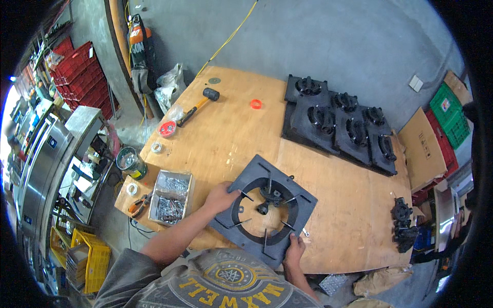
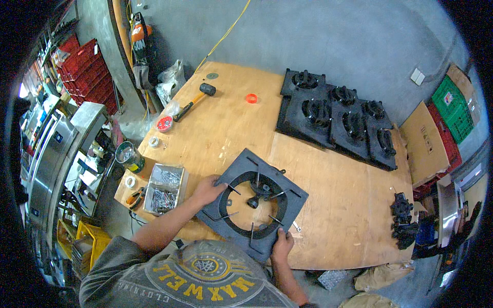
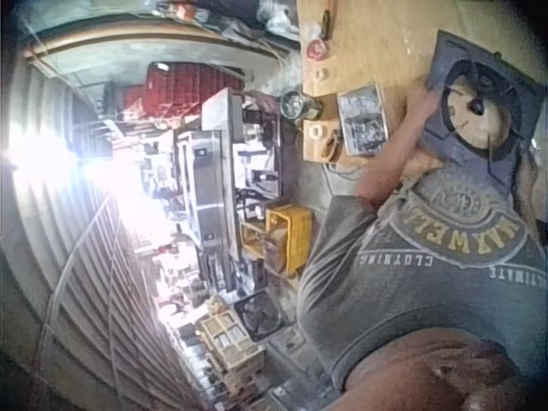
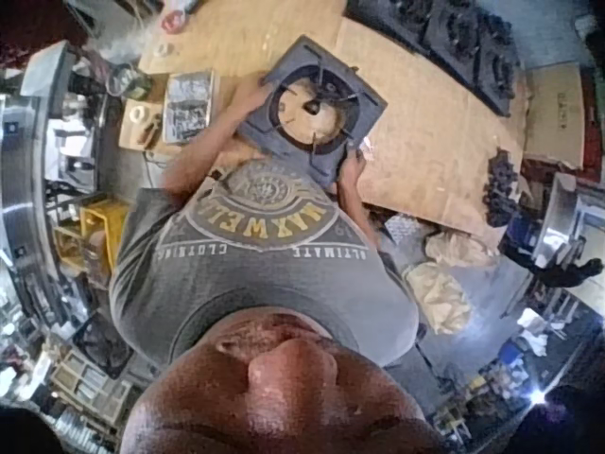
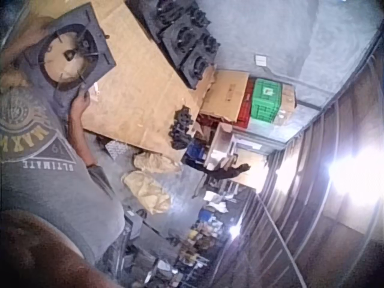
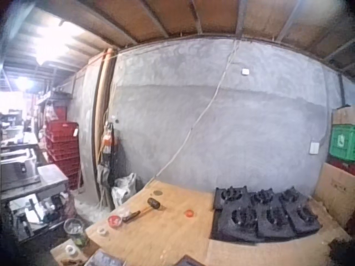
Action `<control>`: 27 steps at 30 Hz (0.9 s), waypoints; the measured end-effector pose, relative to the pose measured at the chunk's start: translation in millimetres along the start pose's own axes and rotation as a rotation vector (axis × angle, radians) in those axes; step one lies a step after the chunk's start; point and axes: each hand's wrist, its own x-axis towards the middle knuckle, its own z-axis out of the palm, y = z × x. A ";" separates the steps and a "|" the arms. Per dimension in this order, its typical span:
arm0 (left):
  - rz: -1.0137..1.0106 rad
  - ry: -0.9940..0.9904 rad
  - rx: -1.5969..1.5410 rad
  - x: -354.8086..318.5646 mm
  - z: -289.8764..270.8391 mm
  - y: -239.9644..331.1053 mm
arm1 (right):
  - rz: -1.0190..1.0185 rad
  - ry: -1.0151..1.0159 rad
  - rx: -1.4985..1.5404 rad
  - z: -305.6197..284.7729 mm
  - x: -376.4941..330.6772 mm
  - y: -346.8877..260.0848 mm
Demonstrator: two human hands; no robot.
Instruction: The person assembles a gas stove burner unit on a workbench. They place a burner grate into a burner housing, insert and tighten screws with a wrench, and repeat the process for another unit. The person handles burner grates, burner housings, and screws while using a wrench.
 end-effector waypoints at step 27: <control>0.195 -0.006 0.386 93.3 -74.1 115.4 | 0.110 -0.354 0.106 51.8 47.8 -45.8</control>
